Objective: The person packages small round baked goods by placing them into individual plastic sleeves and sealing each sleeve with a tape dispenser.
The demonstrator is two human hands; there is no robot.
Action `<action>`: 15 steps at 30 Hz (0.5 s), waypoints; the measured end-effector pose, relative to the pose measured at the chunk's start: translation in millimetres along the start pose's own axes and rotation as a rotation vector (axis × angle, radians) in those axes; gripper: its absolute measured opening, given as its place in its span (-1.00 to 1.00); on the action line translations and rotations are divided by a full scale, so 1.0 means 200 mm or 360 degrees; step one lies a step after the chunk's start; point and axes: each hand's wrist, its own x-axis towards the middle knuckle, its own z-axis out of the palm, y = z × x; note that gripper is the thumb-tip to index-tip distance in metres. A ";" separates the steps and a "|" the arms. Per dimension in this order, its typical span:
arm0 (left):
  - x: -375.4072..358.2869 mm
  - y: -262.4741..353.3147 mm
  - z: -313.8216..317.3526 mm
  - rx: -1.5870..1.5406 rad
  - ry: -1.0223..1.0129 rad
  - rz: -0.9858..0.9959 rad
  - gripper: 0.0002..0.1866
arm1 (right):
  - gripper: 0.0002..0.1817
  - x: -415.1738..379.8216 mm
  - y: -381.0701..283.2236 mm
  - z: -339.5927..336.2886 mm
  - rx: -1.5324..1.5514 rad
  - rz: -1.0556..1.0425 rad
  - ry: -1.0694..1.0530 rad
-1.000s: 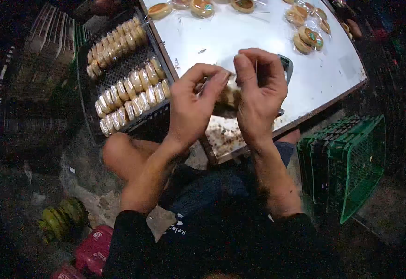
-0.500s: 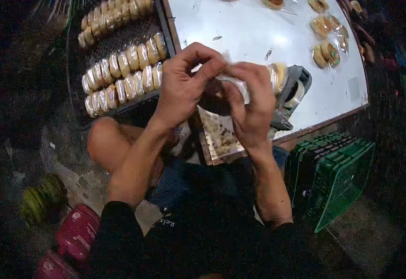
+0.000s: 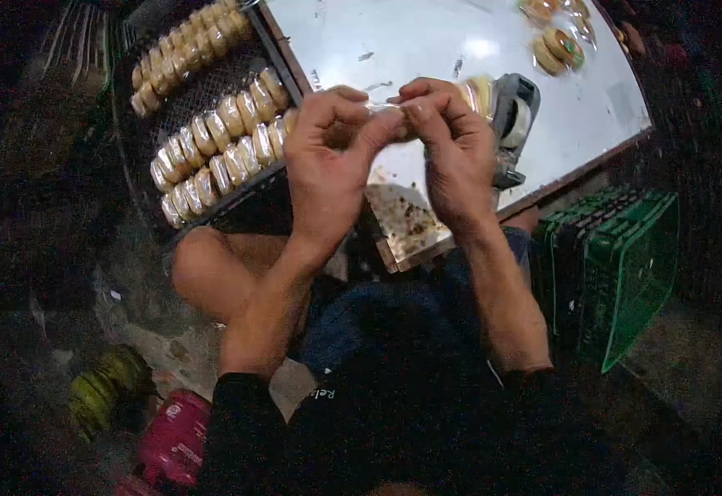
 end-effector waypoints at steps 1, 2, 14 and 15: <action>-0.02 0.03 0.01 -0.0108 0.0004 -0.0355 -0.85 | -0.90 -0.04 0.01 0.04 -0.0044 -0.0024 0.0174; -0.02 0.01 0.04 -0.0216 0.0073 -0.0290 -0.85 | -0.89 -0.09 0.02 0.08 -0.0140 -0.0094 0.0308; -0.07 -0.17 0.32 -0.0152 -0.0289 -0.0190 -0.84 | -0.62 -0.21 0.22 -0.89 -0.1010 0.0364 0.0906; -0.07 -0.20 0.33 -0.0225 -0.0308 -0.0226 -0.84 | -0.62 -0.17 0.18 -0.87 -0.1012 0.0364 0.0858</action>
